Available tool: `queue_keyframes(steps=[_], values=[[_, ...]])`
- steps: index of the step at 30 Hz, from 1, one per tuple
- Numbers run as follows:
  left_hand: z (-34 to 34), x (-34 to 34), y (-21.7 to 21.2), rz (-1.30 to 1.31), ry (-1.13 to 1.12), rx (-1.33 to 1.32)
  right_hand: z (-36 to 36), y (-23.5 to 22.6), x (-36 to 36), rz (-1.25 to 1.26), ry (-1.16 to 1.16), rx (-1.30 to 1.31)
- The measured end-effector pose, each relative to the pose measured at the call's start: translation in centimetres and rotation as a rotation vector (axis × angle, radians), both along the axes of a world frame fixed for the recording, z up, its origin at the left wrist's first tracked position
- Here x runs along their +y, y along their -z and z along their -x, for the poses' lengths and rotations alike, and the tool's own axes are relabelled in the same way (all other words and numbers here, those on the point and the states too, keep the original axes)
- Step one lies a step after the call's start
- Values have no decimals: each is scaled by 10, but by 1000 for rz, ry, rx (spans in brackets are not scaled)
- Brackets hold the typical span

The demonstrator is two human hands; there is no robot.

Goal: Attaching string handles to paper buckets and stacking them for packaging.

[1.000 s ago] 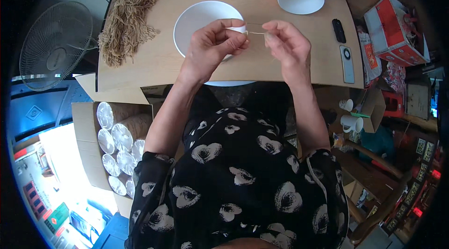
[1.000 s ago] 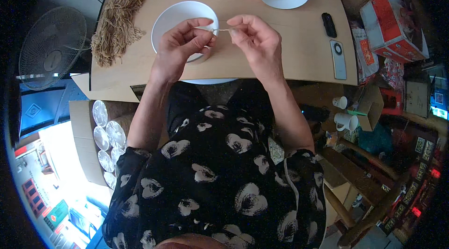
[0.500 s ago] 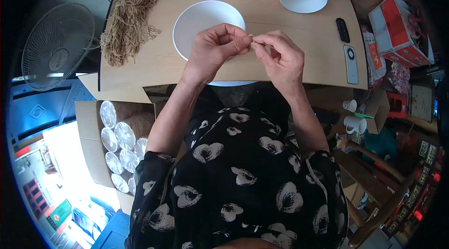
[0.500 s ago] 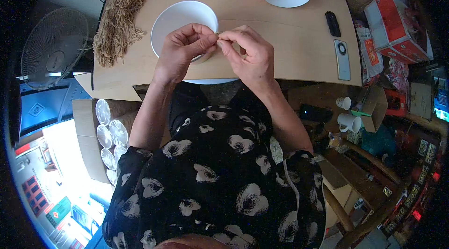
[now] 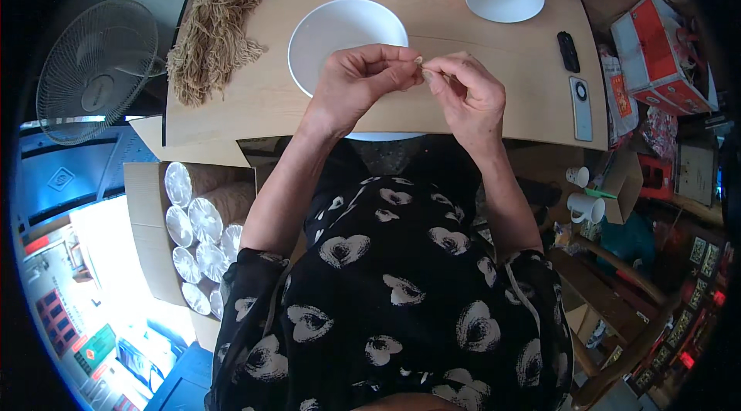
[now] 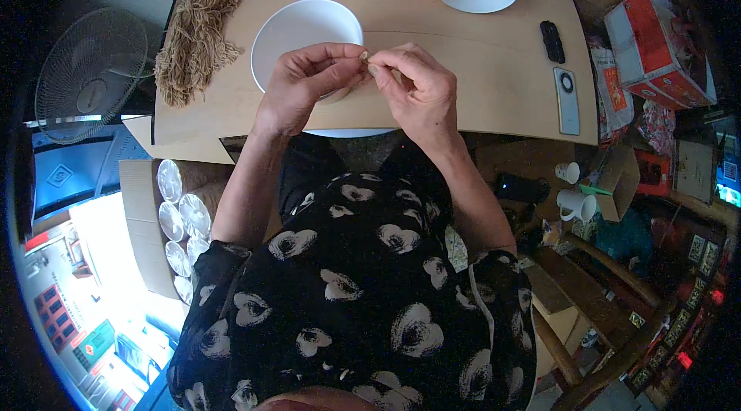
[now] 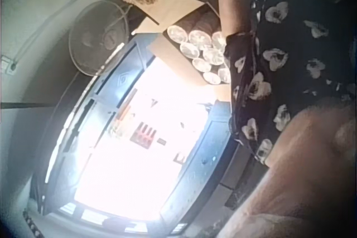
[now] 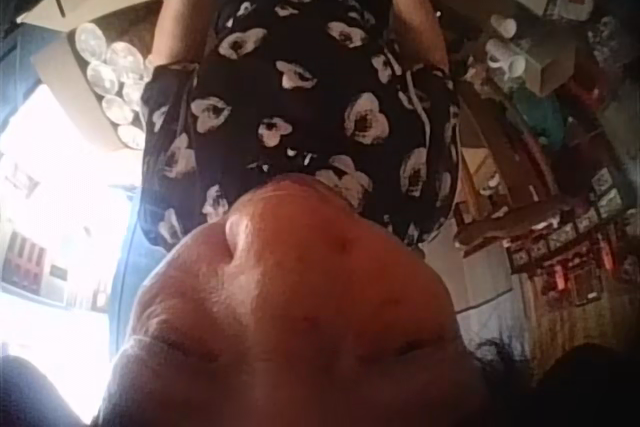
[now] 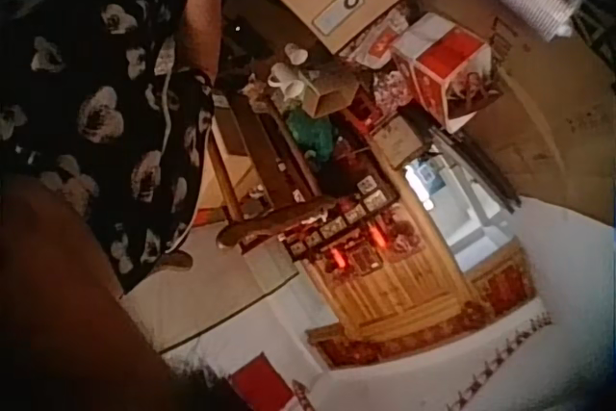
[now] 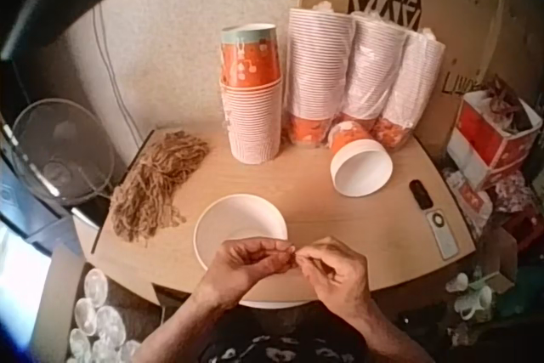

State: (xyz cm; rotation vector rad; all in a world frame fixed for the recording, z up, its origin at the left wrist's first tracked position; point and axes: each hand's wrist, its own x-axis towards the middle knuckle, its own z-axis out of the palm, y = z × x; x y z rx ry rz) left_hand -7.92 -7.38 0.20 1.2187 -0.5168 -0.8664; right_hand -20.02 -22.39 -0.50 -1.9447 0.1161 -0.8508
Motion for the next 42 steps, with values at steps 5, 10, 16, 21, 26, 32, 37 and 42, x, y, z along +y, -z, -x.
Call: queue_keyframes(steps=[5, 10, 16, 21, 26, 32, 37, 42], values=[[1, 1, 2, -29, 6, -24, 2, 0, 1, -5, -24, 52], [5, -2, -1, -14, -40, -18, 3, 0, 1, 4, -13, 59], [6, -1, -3, -44, -14, -96, 4, -3, 2, -8, -31, 74], [3, -2, 3, -32, -5, -110, 7, -2, 3, -103, -54, 118], [7, -4, 5, -41, -25, -126, 8, -2, 4, -256, -45, 201], [15, -6, 9, -42, -87, -254, 5, -8, 4, -571, -91, 260], [16, -5, 6, -106, -55, -335, 5, 0, -1, -636, -66, 281], [16, -6, 6, -102, -64, -354, 10, -6, 0, -624, -44, 311]])
